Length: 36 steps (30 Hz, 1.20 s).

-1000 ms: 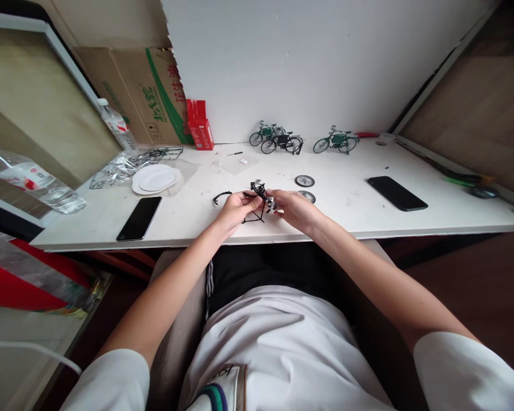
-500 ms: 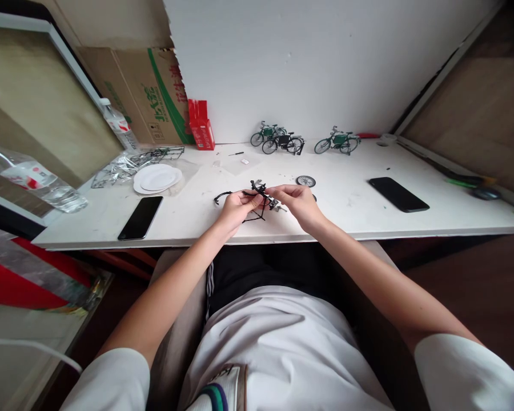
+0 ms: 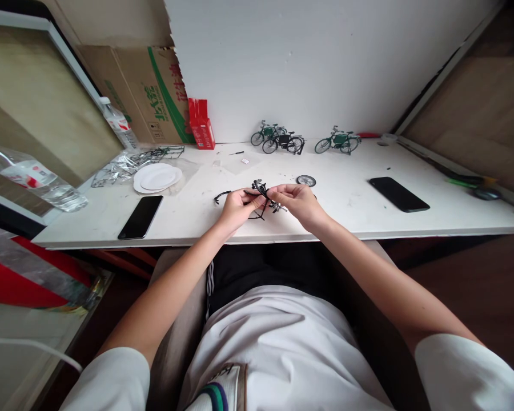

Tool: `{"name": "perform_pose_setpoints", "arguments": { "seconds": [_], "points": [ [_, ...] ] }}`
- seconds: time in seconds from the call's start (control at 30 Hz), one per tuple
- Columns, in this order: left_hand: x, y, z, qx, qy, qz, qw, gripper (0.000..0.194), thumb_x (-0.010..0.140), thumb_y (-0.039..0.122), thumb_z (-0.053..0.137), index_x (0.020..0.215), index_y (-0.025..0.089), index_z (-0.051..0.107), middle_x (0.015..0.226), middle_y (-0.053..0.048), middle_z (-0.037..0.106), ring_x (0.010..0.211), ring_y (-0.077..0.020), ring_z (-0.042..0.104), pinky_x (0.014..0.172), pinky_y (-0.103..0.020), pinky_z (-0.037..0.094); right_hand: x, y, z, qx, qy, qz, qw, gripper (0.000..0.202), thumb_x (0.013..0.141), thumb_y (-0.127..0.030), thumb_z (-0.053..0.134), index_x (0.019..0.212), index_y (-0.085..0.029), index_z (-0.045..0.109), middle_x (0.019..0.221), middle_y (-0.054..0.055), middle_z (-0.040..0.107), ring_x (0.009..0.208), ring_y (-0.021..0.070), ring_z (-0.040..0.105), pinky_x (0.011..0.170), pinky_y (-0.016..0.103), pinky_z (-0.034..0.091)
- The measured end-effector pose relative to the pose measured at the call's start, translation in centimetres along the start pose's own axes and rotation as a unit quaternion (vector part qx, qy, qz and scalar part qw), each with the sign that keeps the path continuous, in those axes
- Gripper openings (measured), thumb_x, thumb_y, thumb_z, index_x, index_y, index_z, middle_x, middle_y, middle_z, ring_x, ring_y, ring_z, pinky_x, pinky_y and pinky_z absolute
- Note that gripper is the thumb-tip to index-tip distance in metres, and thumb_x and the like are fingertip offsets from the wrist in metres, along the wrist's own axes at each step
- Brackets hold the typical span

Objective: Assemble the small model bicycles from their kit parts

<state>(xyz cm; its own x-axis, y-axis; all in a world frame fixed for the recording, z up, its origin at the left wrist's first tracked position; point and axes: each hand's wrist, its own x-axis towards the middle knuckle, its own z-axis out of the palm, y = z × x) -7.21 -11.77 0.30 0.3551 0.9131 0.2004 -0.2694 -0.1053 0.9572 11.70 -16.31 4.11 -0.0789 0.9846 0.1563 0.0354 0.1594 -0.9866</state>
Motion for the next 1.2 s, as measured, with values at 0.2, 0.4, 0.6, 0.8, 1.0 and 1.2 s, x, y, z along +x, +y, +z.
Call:
{"name": "perform_pose_setpoints", "arguments": {
  "seconds": [0.2,0.4,0.6,0.8,1.0,1.2],
  "points": [
    [0.1,-0.1,0.0,0.006,0.013,0.014,1.0,0.055,0.071,0.052,0.099,0.099,0.014,0.071,0.089,-0.01,0.083,0.078,-0.0249,0.08,0.081,-0.039,0.062,-0.2,0.4,0.9,0.003,0.032,-0.016,0.999,0.052,0.077,-0.072,0.088,0.092,-0.023,0.079,0.086,0.007,0.08,0.084,0.0249,0.074,0.084,0.039,0.058],
    [0.0,0.0,0.0,0.015,0.02,0.03,0.999,0.054,0.072,0.053,0.099,0.098,0.014,0.071,0.09,-0.011,0.083,0.076,-0.0248,0.08,0.077,-0.037,0.062,-0.1,1.0,0.9,-0.026,0.047,-0.04,0.998,0.049,0.084,-0.07,0.082,0.094,-0.022,0.079,0.085,0.007,0.079,0.079,0.0225,0.071,0.075,0.035,0.054],
    [0.0,0.0,0.1,0.022,0.023,0.04,0.999,0.051,0.072,0.052,0.099,0.097,0.015,0.073,0.089,-0.01,0.082,0.075,-0.0234,0.08,0.077,-0.037,0.062,0.1,1.3,1.1,-0.023,0.04,-0.045,0.998,0.051,0.086,-0.073,0.079,0.096,-0.023,0.074,0.09,0.007,0.078,0.083,0.0232,0.072,0.08,0.036,0.056],
    [0.1,-0.2,0.0,0.016,0.021,0.044,0.999,0.049,0.073,0.05,0.099,0.098,0.014,0.074,0.087,-0.01,0.082,0.076,-0.024,0.08,0.079,-0.038,0.062,0.0,1.3,1.2,-0.034,0.027,-0.055,0.998,0.049,0.09,-0.072,0.075,0.097,-0.024,0.071,0.088,0.006,0.076,0.084,0.0231,0.072,0.083,0.037,0.055],
    [0.0,-0.4,0.0,0.008,0.022,0.031,0.999,0.046,0.075,0.045,0.099,0.098,0.014,0.074,0.089,-0.009,0.082,0.075,-0.0224,0.08,0.078,-0.036,0.061,-0.1,0.9,1.3,-0.059,0.015,-0.059,0.996,0.053,0.092,-0.077,0.069,0.096,-0.025,0.066,0.087,0.006,0.075,0.086,0.0233,0.071,0.085,0.037,0.054],
    [0.0,-0.5,0.0,0.011,0.018,0.035,0.999,0.047,0.074,0.046,0.099,0.097,0.014,0.073,0.088,-0.009,0.081,0.074,-0.0226,0.08,0.076,-0.036,0.062,-0.3,0.8,1.2,-0.114,-0.001,-0.087,0.99,0.046,0.101,-0.072,0.06,0.1,-0.026,0.062,0.087,0.007,0.077,0.088,0.0252,0.074,0.085,0.039,0.052]
  ]
}}
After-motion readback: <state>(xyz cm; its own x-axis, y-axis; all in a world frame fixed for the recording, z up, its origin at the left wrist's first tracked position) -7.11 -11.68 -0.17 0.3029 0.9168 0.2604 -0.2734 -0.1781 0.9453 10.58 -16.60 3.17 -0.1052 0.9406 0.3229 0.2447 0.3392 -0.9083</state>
